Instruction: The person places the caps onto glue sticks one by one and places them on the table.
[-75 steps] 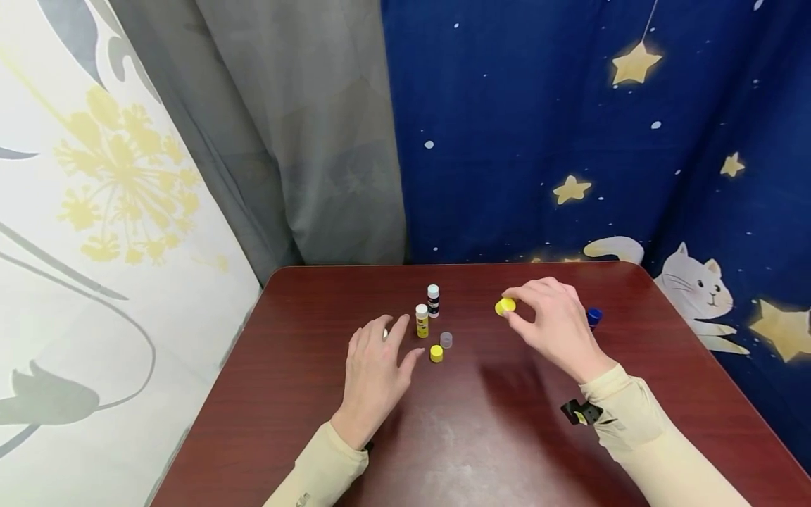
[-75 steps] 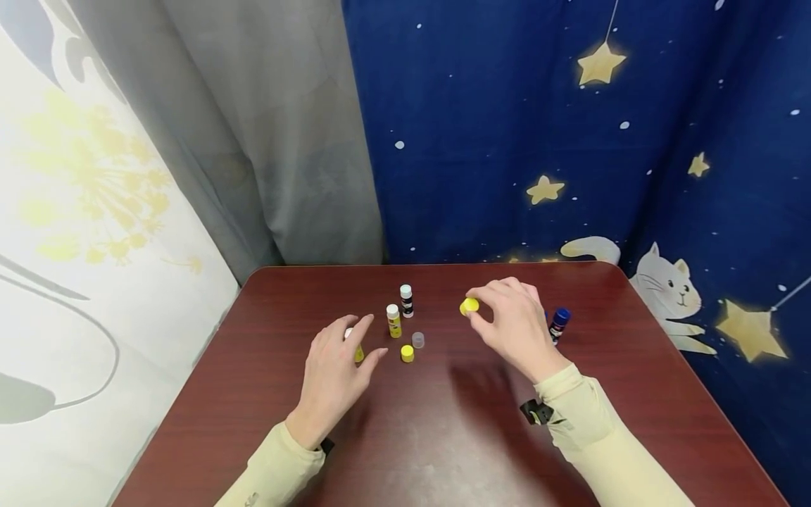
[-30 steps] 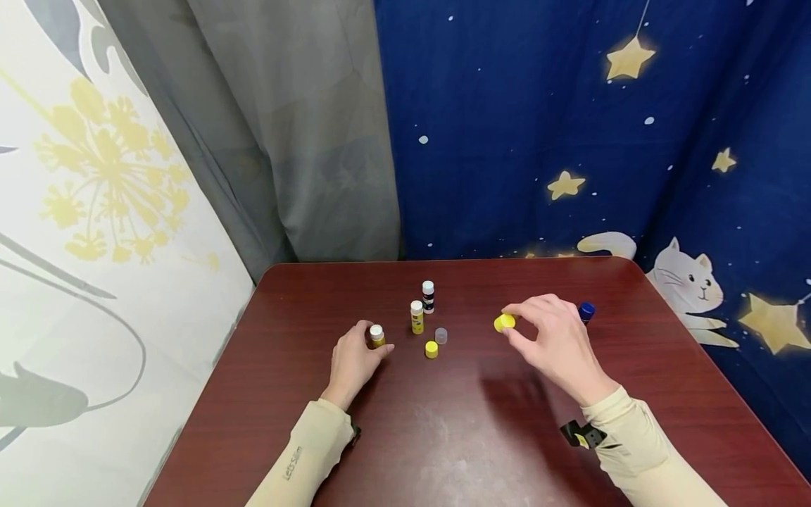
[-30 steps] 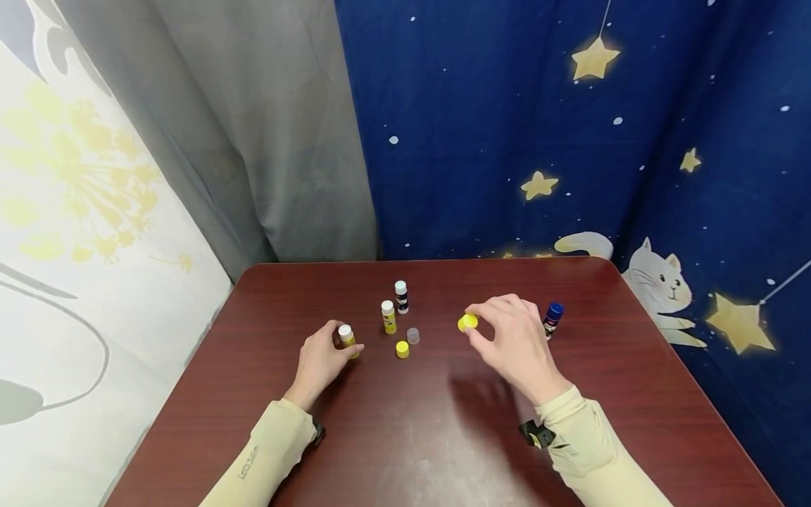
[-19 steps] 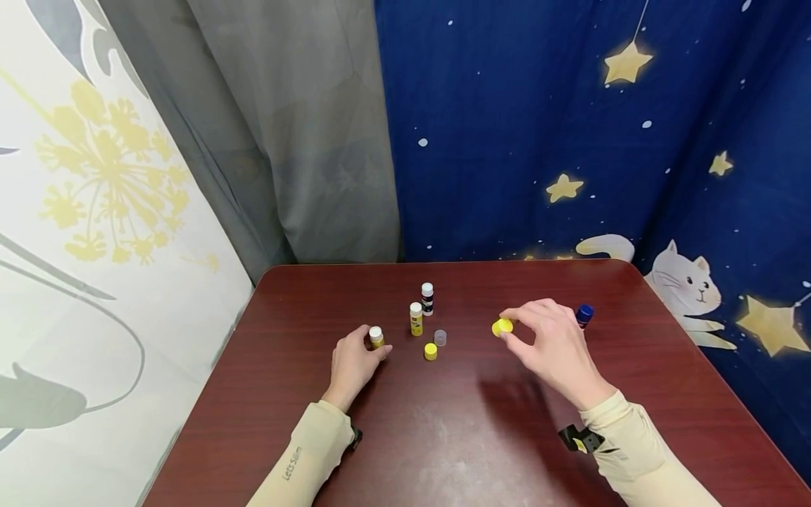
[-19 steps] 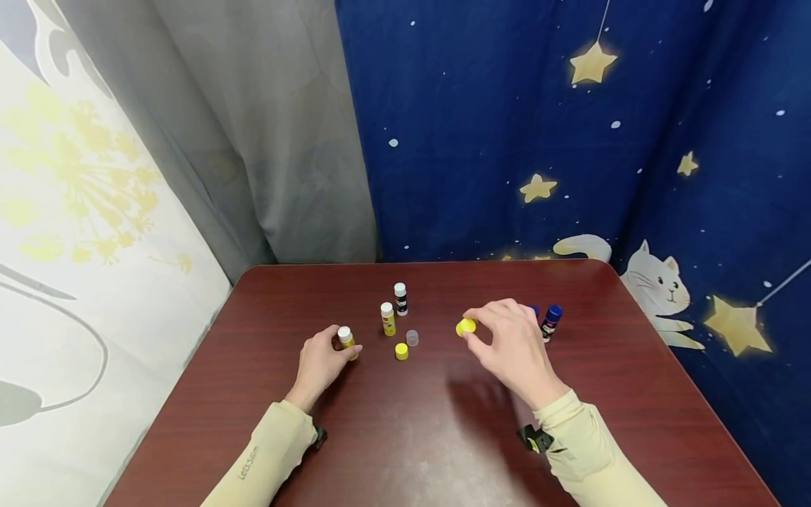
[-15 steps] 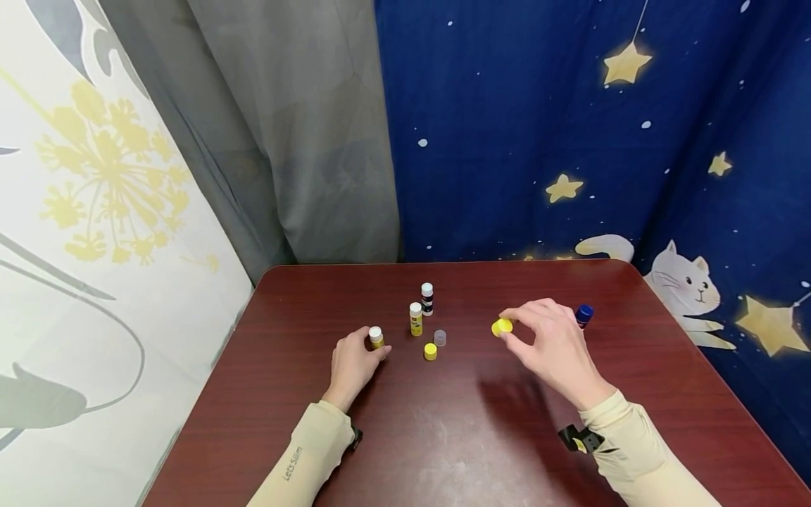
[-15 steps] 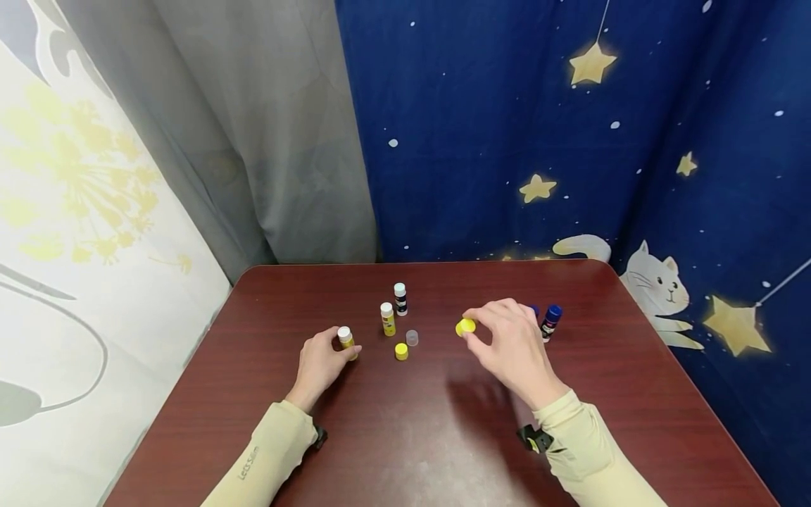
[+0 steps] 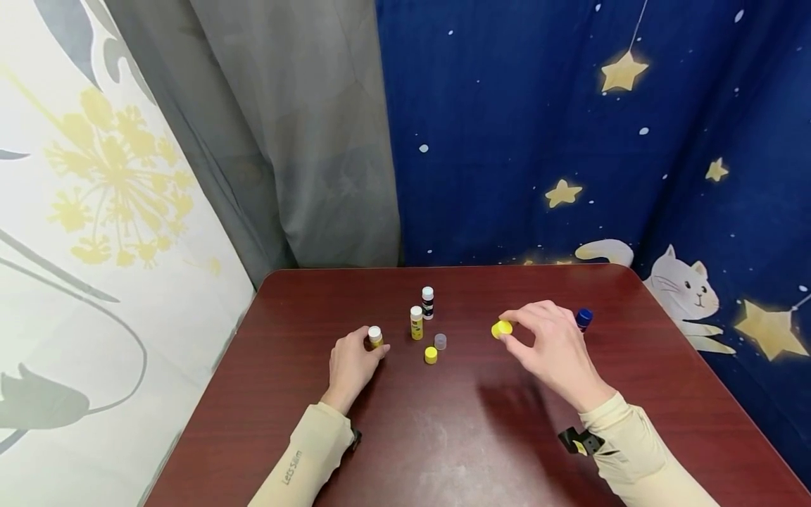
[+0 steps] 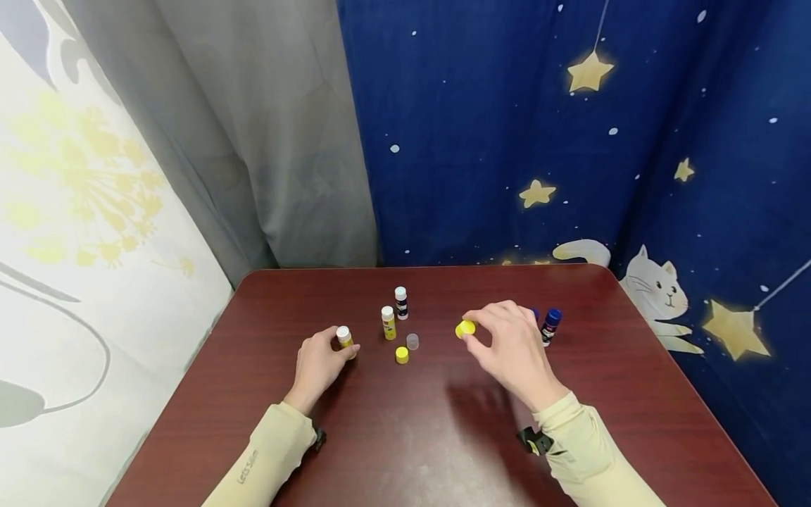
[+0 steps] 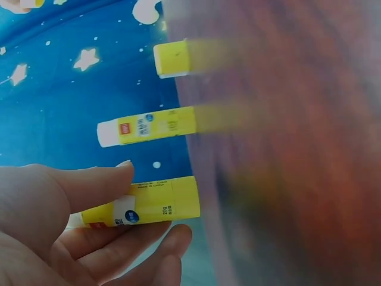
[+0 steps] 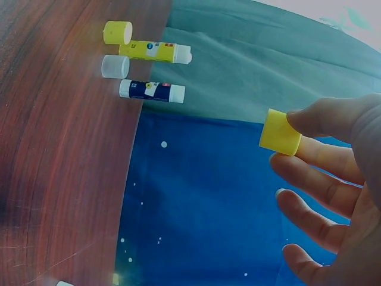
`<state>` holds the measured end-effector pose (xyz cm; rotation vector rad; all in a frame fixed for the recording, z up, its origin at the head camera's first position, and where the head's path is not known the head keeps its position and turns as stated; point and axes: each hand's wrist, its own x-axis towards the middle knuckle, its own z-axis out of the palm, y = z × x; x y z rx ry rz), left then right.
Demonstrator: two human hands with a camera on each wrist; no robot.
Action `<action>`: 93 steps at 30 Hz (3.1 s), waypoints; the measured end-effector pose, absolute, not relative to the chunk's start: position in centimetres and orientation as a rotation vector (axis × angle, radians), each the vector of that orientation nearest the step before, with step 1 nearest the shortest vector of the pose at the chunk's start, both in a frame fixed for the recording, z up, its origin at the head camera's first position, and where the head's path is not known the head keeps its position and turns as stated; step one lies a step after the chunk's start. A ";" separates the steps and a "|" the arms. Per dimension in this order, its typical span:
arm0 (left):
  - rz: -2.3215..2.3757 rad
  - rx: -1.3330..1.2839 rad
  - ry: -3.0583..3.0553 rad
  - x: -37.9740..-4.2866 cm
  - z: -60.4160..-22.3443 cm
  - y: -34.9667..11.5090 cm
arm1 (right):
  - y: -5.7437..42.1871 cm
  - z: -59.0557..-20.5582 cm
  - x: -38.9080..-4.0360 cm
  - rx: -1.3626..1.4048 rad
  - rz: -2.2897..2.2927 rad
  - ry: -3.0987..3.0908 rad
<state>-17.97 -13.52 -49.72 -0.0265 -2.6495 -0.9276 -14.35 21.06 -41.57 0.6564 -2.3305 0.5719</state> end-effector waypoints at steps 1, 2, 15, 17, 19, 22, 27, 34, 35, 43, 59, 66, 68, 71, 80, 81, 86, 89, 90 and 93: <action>-0.923 -0.028 -2.642 -18.0 -49.5 -13.5 | 21.1 -41.6 -14.3 0.655 0.574 -2.329; -0.914 -0.031 -2.635 -18.0 -49.2 -13.5 | 21.1 -41.6 -14.3 0.654 0.578 -2.327; -0.804 -0.096 -2.548 -17.2 -45.9 -12.9 | 21.3 -41.2 -14.2 0.652 0.596 -2.312; -0.793 -0.124 -2.516 -16.9 -45.5 -12.7 | 21.3 -41.2 -14.2 0.651 0.599 -2.310; -0.787 -0.167 -2.476 -16.6 -45.1 -12.4 | 21.4 -41.1 -14.2 0.652 0.604 -2.307; -0.787 -0.235 -2.426 -16.0 -44.4 -12.0 | 21.4 -41.0 -14.1 0.654 0.609 -2.303; -0.786 -0.325 -2.370 -14.9 -43.2 -11.1 | 21.4 -41.0 -14.0 0.656 0.620 -2.296; -0.748 -0.418 -2.306 -13.7 -42.3 -10.3 | 21.5 -41.0 -13.8 0.653 0.635 -2.291; -0.744 -0.428 -2.300 -13.5 -42.2 -10.2 | 21.5 -41.0 -13.8 0.652 0.636 -2.288; -0.726 -0.487 -2.261 -12.5 -41.6 -9.4 | 21.5 -41.3 -13.7 0.654 0.647 -2.269; -0.658 -0.522 -2.269 -11.5 -41.5 -8.1 | 20.8 -40.4 -13.8 0.684 0.696 -2.227; -0.640 -0.551 -2.229 -11.5 -41.7 -7.7 | 19.5 -39.3 -13.6 0.739 0.733 -2.226; -0.635 -0.557 -2.227 -11.5 -41.8 -7.6 | 19.0 -39.0 -13.4 0.753 0.749 -2.231; -0.624 -0.561 -2.229 -11.5 -41.9 -7.5 | 18.3 -38.8 -13.1 0.784 0.785 -2.236; -0.587 -0.549 -2.273 -11.2 -42.1 -7.1 | 16.5 -38.8 -12.6 0.900 0.872 -2.189; -0.583 -0.549 -2.280 -11.2 -42.1 -7.0 | 16.3 -38.9 -12.6 0.911 0.875 -2.179; -0.574 -0.552 -2.307 -11.0 -42.1 -6.8 | 15.7 -38.8 -12.5 0.948 0.886 -2.135; -0.568 -0.550 -2.327 -10.9 -42.1 -6.7 | 15.5 -38.8 -12.3 0.953 0.902 -2.147; -0.565 -0.549 -2.334 -10.8 -42.2 -6.7 | 15.4 -38.8 -12.3 0.955 0.908 -2.146; -0.557 -0.548 -2.349 -10.8 -42.2 -6.7 | 15.1 -38.8 -12.2 0.962 0.924 -2.147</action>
